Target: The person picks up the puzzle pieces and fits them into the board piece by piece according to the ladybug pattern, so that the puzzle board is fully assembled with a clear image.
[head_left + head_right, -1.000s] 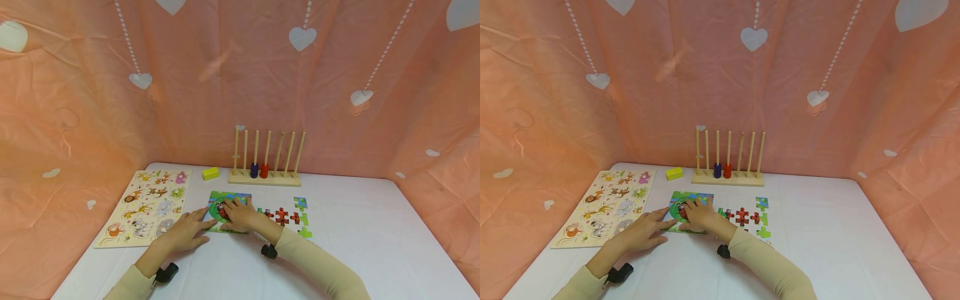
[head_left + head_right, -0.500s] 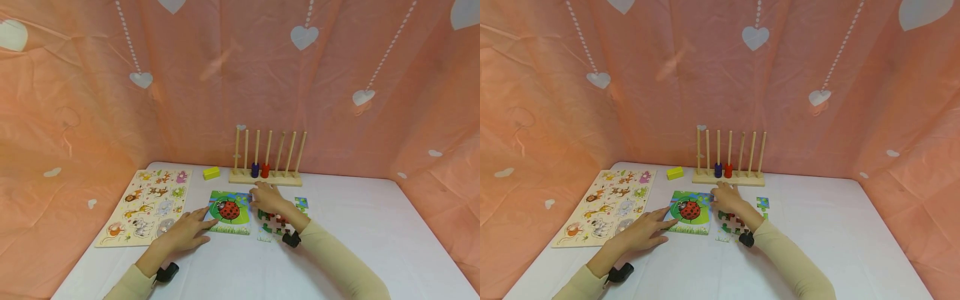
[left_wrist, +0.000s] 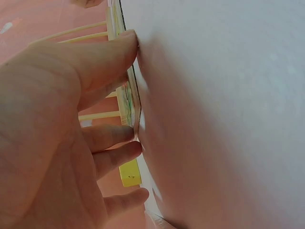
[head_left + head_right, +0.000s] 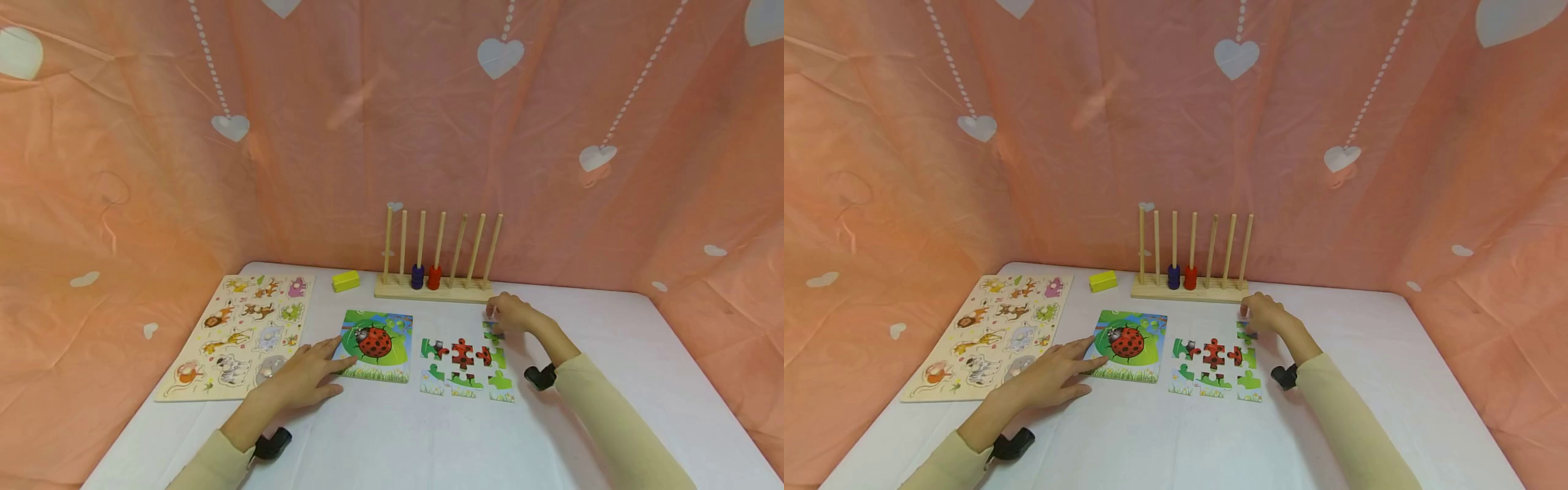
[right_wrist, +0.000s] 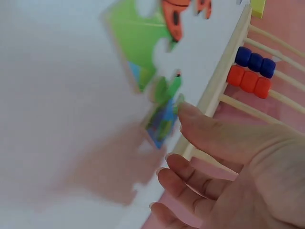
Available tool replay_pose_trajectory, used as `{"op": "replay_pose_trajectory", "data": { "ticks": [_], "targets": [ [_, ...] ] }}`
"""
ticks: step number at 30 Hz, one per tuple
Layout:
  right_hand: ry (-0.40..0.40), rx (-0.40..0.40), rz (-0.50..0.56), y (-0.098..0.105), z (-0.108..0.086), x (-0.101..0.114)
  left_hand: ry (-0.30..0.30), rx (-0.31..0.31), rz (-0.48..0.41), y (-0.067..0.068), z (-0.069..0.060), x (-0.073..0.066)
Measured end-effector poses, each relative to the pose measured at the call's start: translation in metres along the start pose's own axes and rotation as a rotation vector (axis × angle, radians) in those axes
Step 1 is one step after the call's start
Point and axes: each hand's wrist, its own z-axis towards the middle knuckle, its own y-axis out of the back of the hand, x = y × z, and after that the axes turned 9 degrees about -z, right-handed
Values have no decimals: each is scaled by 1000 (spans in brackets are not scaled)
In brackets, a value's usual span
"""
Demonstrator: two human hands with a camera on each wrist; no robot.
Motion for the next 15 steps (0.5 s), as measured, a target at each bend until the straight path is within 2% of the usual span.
{"op": "replay_pose_trajectory", "data": {
  "ticks": [9, 15],
  "targets": [
    [12, 6, 107, -8, -2, -6, 7, 2, 5, 0, 1, 0],
    [11, 10, 134, -10, -3, -7, 4, 6, -6, 0, 1, 0]
  ]
}}
